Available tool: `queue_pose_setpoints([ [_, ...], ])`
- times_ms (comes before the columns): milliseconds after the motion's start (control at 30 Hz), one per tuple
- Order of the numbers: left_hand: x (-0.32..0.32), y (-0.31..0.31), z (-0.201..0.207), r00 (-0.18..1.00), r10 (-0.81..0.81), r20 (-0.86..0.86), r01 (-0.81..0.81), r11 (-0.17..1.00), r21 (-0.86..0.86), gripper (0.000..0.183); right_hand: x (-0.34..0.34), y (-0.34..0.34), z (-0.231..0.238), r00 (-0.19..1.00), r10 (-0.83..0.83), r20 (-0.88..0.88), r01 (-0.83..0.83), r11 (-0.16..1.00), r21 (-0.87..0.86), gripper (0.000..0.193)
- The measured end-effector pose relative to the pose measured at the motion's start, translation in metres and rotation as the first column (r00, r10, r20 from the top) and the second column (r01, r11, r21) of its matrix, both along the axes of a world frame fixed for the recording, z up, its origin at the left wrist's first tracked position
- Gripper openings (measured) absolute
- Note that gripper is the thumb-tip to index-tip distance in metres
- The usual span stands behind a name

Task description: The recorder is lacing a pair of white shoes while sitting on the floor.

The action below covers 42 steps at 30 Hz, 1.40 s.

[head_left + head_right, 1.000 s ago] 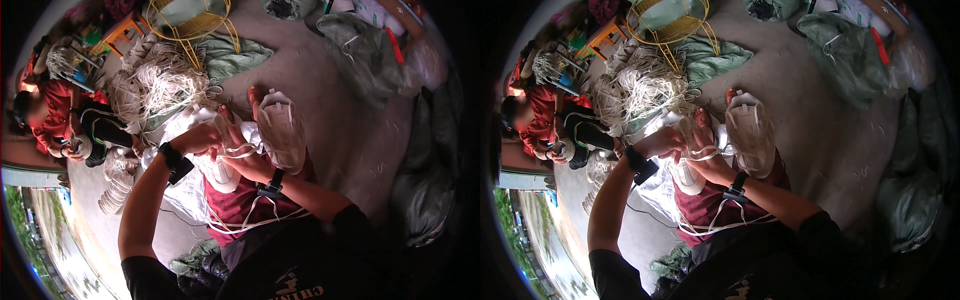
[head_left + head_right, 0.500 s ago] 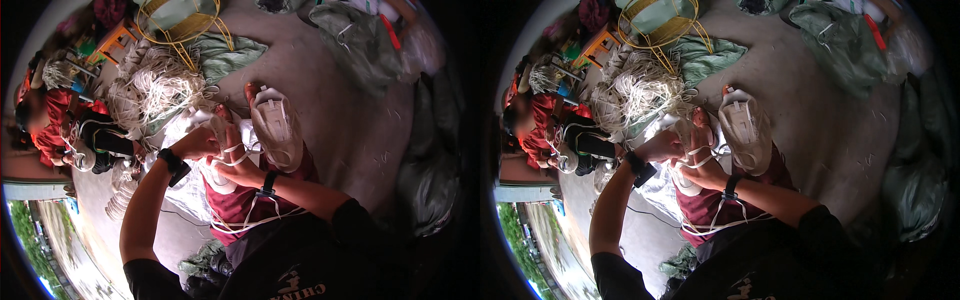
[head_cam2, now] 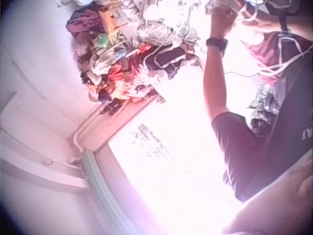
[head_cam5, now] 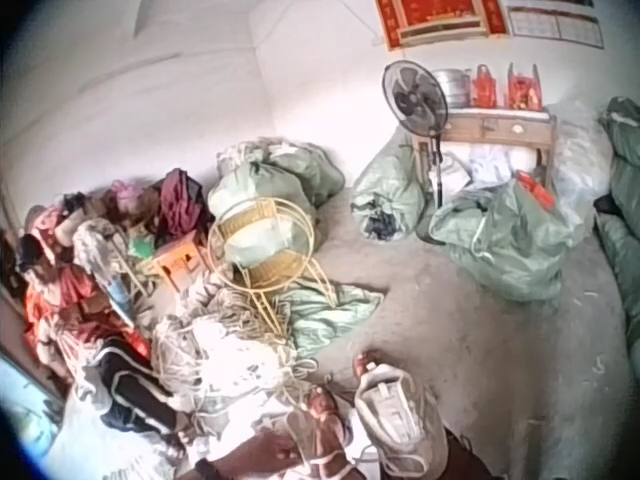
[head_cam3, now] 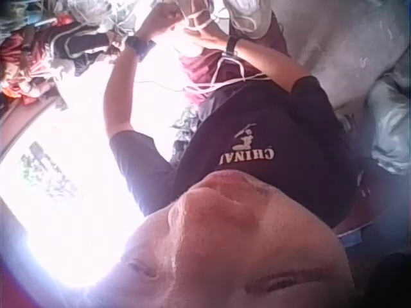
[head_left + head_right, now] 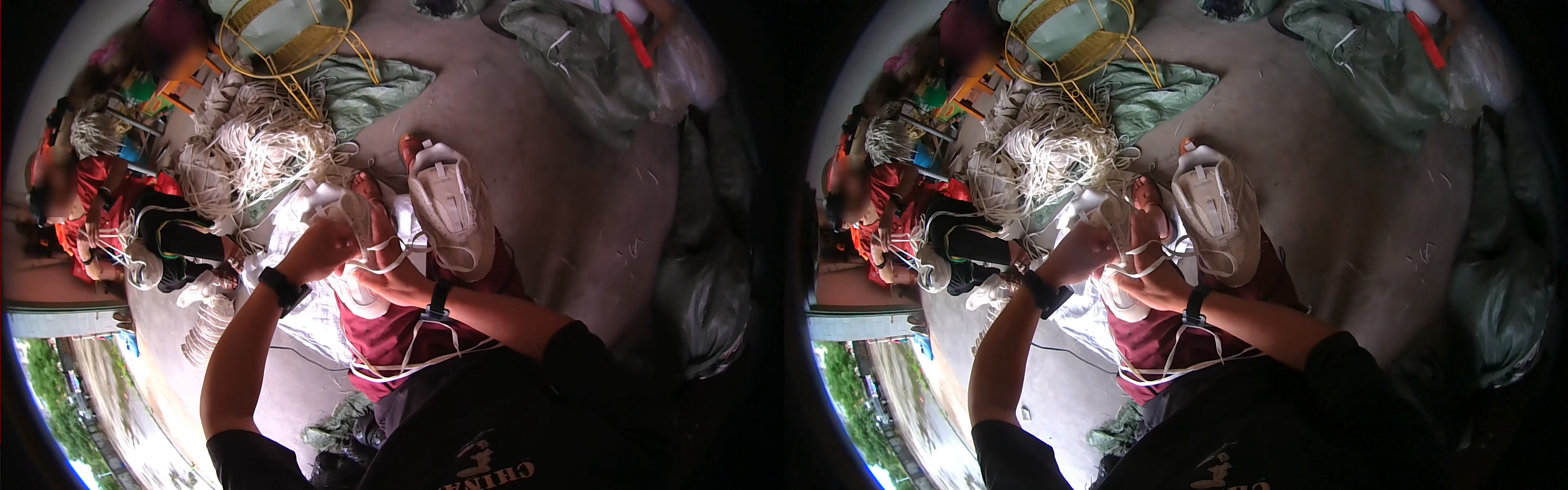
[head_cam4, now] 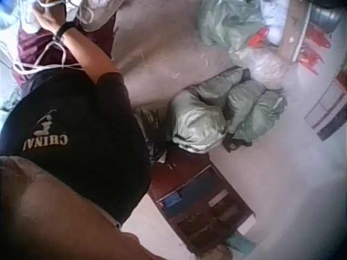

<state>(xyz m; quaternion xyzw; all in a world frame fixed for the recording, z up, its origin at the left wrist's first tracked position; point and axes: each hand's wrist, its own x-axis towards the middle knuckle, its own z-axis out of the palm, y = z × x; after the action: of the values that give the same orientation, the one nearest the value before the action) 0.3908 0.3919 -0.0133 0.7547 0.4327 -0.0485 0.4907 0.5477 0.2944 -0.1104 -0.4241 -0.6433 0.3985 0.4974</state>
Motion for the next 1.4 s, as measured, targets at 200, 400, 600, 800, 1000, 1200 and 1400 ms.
queue_pose_setpoints([
  [200, 0.008, -0.008, 0.006, 0.997, 0.048, -0.068, -0.040, 0.992, 0.118, 0.021, 0.006, 0.004, -0.010, 0.972, 0.216, 0.094, -0.194, 0.960, -0.200, 0.073],
  [400, 0.002, 0.004, 0.001, 0.999, 0.002, -0.032, -0.001, 0.999, 0.039, 0.022, -0.006, 0.002, -0.010, 0.990, -0.125, 0.067, 0.122, 0.991, 0.052, 0.086],
  [600, 0.004, 0.001, 0.000, 1.000, 0.010, -0.027, -0.009, 0.999, 0.052, 0.024, 0.008, 0.005, 0.002, 0.994, 0.108, 0.010, -0.104, 0.977, -0.185, 0.088],
  [800, 0.005, -0.001, -0.004, 0.996, 0.023, 0.085, -0.024, 1.000, 0.010, 0.016, 0.004, 0.001, -0.003, 0.993, 0.101, 0.066, -0.091, 0.986, -0.142, 0.095],
  [1000, 0.007, -0.002, 0.000, 0.996, 0.087, 0.008, -0.086, 0.996, -0.035, 0.013, 0.001, -0.002, -0.001, 1.000, -0.004, 0.014, 0.004, 1.000, -0.009, 0.104],
  [1200, 0.004, -0.013, -0.005, 0.990, 0.132, 0.050, -0.135, 0.989, 0.056, 0.012, -0.002, 0.002, -0.008, 0.993, -0.055, 0.100, 0.056, 0.998, -0.007, 0.107],
  [1400, 0.001, -0.032, -0.017, 0.987, 0.029, 0.157, -0.109, 0.844, 0.525, 0.011, -0.002, 0.003, -0.013, 0.990, -0.042, 0.133, 0.050, 0.997, -0.058, 0.100],
])
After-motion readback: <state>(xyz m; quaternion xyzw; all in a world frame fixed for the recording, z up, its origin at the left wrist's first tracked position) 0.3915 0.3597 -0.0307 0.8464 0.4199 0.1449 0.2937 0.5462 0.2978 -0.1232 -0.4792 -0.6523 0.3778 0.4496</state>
